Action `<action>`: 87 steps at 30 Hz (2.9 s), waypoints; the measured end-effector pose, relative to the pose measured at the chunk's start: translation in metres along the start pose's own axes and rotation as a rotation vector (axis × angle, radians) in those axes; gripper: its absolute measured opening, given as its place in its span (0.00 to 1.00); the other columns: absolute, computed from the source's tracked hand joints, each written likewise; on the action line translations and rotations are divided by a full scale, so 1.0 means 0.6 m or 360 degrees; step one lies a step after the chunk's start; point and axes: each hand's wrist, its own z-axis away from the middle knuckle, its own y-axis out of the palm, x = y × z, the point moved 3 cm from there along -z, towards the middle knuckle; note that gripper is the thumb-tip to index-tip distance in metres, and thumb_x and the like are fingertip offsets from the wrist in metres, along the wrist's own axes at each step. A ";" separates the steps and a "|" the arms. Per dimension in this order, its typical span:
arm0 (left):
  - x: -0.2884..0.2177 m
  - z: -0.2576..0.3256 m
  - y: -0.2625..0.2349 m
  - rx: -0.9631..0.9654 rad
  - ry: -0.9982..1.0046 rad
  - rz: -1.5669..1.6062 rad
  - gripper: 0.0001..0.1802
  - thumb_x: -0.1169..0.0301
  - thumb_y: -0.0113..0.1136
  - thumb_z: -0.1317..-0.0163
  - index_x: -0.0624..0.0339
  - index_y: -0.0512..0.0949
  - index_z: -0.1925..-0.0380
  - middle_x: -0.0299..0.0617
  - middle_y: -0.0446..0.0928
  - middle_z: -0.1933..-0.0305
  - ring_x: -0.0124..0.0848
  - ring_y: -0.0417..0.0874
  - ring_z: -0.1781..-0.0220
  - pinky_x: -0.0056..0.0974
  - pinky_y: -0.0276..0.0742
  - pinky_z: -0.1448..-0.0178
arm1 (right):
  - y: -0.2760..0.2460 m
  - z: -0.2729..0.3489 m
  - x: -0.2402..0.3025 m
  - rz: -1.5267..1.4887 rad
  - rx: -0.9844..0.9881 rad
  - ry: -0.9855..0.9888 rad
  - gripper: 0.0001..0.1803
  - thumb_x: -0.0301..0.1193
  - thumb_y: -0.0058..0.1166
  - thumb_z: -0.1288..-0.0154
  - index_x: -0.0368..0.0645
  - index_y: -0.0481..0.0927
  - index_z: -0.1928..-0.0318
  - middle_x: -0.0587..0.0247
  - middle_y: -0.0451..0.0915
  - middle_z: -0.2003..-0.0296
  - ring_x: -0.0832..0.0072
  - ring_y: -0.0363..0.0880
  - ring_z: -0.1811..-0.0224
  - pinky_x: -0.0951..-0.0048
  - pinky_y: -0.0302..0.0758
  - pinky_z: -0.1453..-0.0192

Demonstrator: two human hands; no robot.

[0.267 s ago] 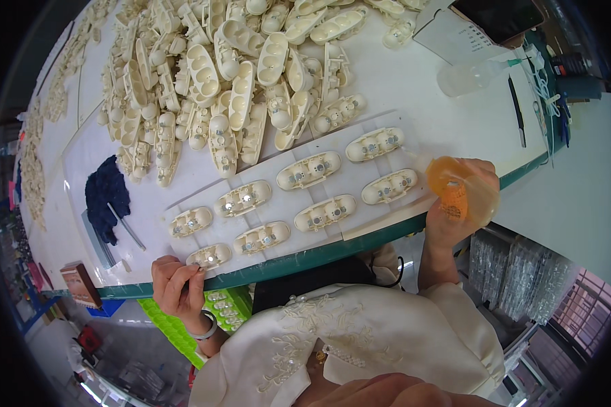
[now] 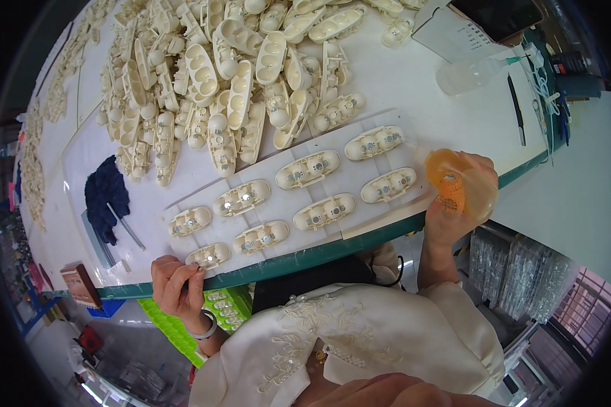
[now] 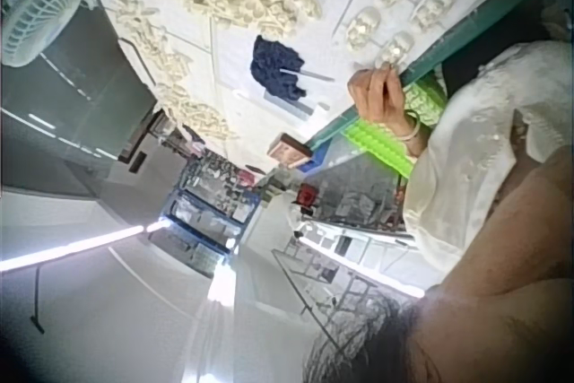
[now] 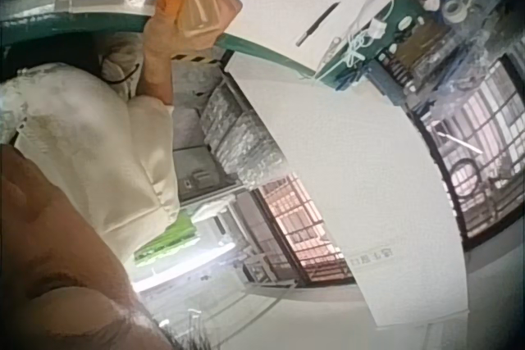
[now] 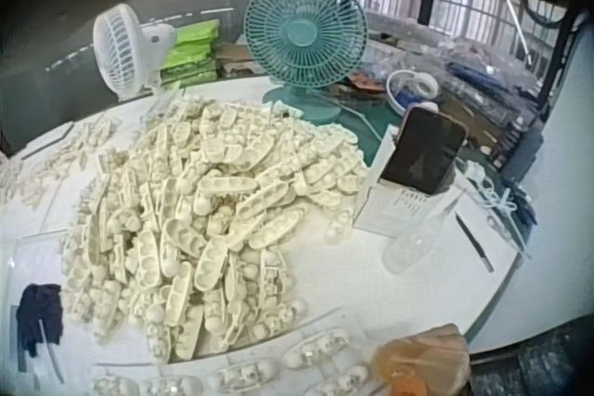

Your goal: The recorder is assembling small plastic components, applying glue from a bottle and using a metal tool to clean or scrape the parts.

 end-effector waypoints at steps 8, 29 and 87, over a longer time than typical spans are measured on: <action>-0.006 -0.005 -0.001 -0.0026 -0.0067 -0.0063 0.09 0.77 0.66 0.61 0.65 0.77 0.77 0.41 0.70 0.79 0.37 0.69 0.75 0.38 0.67 0.70 | -0.008 0.016 -0.013 -0.0005 -0.0038 -0.0078 0.28 0.49 0.45 0.39 0.32 0.70 0.58 0.56 0.71 0.65 0.69 0.71 0.64 0.73 0.71 0.62; 0.005 0.006 -0.007 -0.0195 0.0162 0.0003 0.15 0.73 0.72 0.65 0.58 0.82 0.72 0.34 0.71 0.80 0.30 0.70 0.79 0.31 0.65 0.75 | 0.136 0.089 0.148 -0.1592 0.0801 0.0460 0.37 0.47 0.61 0.49 0.41 0.63 0.44 0.57 0.64 0.49 0.70 0.64 0.48 0.71 0.64 0.43; 0.014 0.003 -0.009 -0.0248 -0.0021 0.0236 0.28 0.71 0.74 0.65 0.60 0.76 0.59 0.36 0.77 0.72 0.28 0.71 0.79 0.28 0.66 0.76 | 0.141 0.126 0.192 -0.1097 0.1210 -0.0463 0.20 0.21 0.59 0.47 0.33 0.68 0.54 0.35 0.72 0.54 0.56 0.78 0.61 0.63 0.77 0.58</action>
